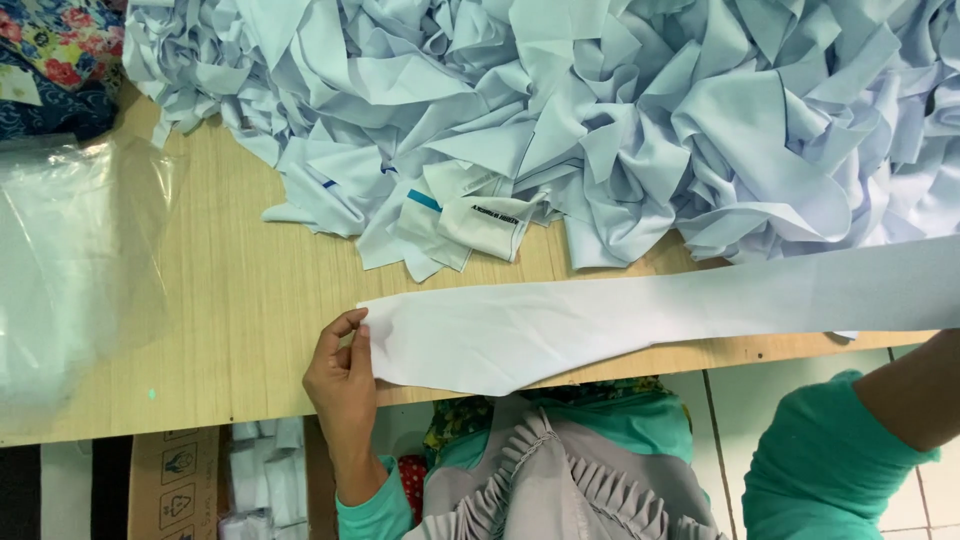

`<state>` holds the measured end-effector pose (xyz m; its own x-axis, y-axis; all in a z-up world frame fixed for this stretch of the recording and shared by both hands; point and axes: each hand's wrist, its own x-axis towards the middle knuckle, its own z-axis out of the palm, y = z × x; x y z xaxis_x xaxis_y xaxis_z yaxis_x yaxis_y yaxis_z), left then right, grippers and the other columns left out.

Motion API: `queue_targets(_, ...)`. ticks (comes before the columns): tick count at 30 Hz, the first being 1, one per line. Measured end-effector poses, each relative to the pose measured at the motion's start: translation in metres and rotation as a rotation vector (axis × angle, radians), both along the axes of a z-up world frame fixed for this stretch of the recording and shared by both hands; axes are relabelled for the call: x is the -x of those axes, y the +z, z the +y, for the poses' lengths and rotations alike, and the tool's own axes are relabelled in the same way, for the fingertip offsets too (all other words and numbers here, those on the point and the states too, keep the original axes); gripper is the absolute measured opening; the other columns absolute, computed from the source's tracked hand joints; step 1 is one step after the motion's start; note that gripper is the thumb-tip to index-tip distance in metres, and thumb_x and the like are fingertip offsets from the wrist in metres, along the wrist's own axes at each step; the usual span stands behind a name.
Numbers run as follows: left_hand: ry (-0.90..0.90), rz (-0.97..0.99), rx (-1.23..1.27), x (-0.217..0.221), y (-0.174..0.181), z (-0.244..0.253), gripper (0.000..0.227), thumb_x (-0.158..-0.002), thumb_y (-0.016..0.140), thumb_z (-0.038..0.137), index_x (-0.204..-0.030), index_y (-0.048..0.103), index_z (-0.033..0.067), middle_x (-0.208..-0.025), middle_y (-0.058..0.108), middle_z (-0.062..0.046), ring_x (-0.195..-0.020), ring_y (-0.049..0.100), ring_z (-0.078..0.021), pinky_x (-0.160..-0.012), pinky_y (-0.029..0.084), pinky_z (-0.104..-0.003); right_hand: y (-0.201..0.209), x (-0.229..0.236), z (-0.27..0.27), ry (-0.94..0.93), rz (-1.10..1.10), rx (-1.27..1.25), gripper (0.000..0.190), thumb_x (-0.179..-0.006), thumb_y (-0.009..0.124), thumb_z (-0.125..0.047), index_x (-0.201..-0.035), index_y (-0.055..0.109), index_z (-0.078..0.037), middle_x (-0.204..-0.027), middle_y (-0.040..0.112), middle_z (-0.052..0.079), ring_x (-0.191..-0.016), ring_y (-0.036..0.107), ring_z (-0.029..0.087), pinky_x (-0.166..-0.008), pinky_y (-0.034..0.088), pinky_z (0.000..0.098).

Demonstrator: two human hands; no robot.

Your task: The person folds light blue fabric pieces on a wooden table, rolling each into a compact bundle and placing it into a clear plastic bag. The person repeats this process with multiple fabric pieces from a large pile.

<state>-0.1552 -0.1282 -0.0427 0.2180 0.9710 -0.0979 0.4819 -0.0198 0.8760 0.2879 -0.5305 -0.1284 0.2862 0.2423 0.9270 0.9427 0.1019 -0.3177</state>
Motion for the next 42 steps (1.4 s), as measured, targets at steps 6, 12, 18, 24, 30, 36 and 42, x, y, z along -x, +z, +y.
queue_targets(6, -0.009, -0.082, -0.031, -0.001, -0.008, 0.002, 0.020, -0.101, 0.062, 0.012, -0.117, 0.073, 0.0072, -0.112, 0.075, -0.002, -0.101, 0.068, -0.0117, -0.090, 0.057, -0.024, 0.101, 0.166, 0.180, 0.126, -0.072, -0.026, 0.025, -0.081, 0.082, -0.004, -0.090, 0.069, -0.022, -0.142, 0.044, 0.016, -0.133, 0.048, 0.038, -0.115, 0.041, 0.0528)
queue_targets(12, -0.036, 0.073, 0.000, 0.004, -0.002, 0.009, 0.040, -0.089, 0.048, -0.001, -0.113, 0.076, 0.0146, -0.099, 0.075, 0.003, -0.061, 0.047, -0.0097, -0.056, 0.039, -0.025, 0.104, 0.240, 0.251, 0.833, -0.173, 0.804, 0.025, -0.109, 0.053, 0.000, -0.133, 0.057, -0.005, -0.161, 0.035, 0.023, -0.129, 0.057, 0.043, -0.094, 0.052, 0.0512)
queue_targets(18, -0.155, -0.012, -0.003, 0.008, 0.004, 0.016, 0.036, -0.105, 0.041, 0.011, -0.128, 0.068, 0.0011, -0.121, 0.071, -0.025, -0.106, 0.067, -0.0386, -0.094, 0.052, -0.054, 0.098, 0.178, 0.193, 0.315, 0.152, 0.642, 0.026, -0.094, 0.063, -0.003, -0.108, 0.080, -0.016, -0.133, 0.068, 0.019, -0.104, 0.072, 0.032, -0.090, 0.058, 0.0454)
queue_targets(24, -0.164, 0.085, 0.059, 0.011, 0.010, 0.020, 0.042, -0.095, 0.064, 0.040, -0.128, 0.072, 0.0147, -0.091, 0.070, 0.001, -0.081, 0.061, -0.0112, -0.069, 0.051, -0.026, 0.088, 0.140, 0.125, -0.165, 0.236, 0.807, 0.038, -0.102, 0.075, -0.016, -0.137, 0.070, -0.001, -0.137, 0.067, 0.020, -0.127, 0.062, 0.036, -0.109, 0.050, 0.0472)
queue_targets(30, -0.327, 0.053, -0.261, 0.026, 0.017, 0.021, 0.041, -0.097, 0.042, -0.004, -0.131, 0.060, 0.0084, -0.137, 0.050, -0.013, -0.095, 0.057, -0.0192, -0.063, 0.047, -0.030, 0.077, 0.132, 0.128, -0.097, 0.150, 0.822, 0.031, -0.104, 0.071, -0.019, -0.131, 0.072, -0.003, -0.141, 0.067, 0.020, -0.132, 0.057, 0.039, -0.116, 0.039, 0.0469)
queue_targets(36, -0.705, 0.171, -0.452, 0.038, -0.005, 0.013, 0.055, -0.077, 0.049, -0.004, -0.120, 0.072, 0.0201, -0.123, 0.075, 0.004, -0.124, 0.060, -0.0278, -0.100, 0.033, -0.042, 0.082, 0.141, 0.170, 0.104, -0.106, 0.904, 0.028, -0.098, 0.072, -0.025, -0.126, 0.071, -0.020, -0.130, 0.072, 0.000, -0.115, 0.063, 0.027, -0.098, 0.037, 0.0412)
queue_targets(42, -0.796, 0.244, -0.480, 0.039, -0.014, 0.022, 0.042, -0.083, 0.054, 0.013, -0.120, 0.072, 0.0191, -0.126, 0.068, 0.000, -0.121, 0.055, -0.0261, -0.100, 0.025, -0.046, 0.066, 0.128, 0.171, 0.138, -0.058, 1.017, 0.022, -0.091, 0.075, -0.034, -0.108, 0.077, -0.021, -0.095, 0.065, 0.001, -0.094, 0.055, 0.027, -0.092, 0.037, 0.0434)
